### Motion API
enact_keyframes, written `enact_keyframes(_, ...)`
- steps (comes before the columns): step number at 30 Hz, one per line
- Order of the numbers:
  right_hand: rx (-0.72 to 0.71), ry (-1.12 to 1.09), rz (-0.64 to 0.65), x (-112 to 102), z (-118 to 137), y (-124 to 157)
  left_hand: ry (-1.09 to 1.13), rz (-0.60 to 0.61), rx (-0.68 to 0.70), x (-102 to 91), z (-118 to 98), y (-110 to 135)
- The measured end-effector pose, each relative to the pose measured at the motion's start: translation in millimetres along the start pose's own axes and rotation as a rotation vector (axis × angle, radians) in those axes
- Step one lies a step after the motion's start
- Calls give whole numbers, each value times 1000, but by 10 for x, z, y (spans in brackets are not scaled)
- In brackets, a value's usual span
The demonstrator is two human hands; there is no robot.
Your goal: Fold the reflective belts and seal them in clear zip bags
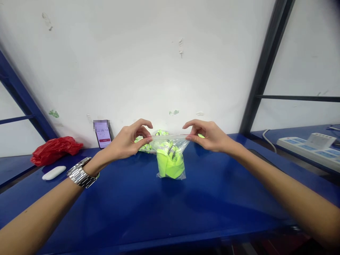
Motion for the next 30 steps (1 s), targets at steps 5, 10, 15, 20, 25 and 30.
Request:
enact_keyframes(5, -17, -22, -1, 40, 33, 22, 14, 18, -18, 26, -30, 16)
enact_keyframes(10, -20, -65, -28, 64, 45, 27, -11, -2, -50, 24, -5, 21)
enact_keyframes(15, 22, -45, 57, 123, 3, 35, 41, 31, -49, 57, 17, 32)
enact_keyframes(20, -19, 40, 102, 119, 75, 14, -33, 128, -32, 133, -78, 11)
enact_keyframes(25, -93, 154, 106, 114, 140, 6, -192, 181, 56, 175, -183, -24)
enact_keyframes(30, -148, 237, 103, 147, 135, 54, -230, 170, 93, 176, -206, -7)
Point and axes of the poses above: each hand's wrist, its own y-axis away from the middle knuckle, its own x-axis out of the palm, z = x × y, the point moved 8 cm from there along -y, towards the middle knuckle, and after that the axes turned 7 degrees about y, right-handed, at the moved point
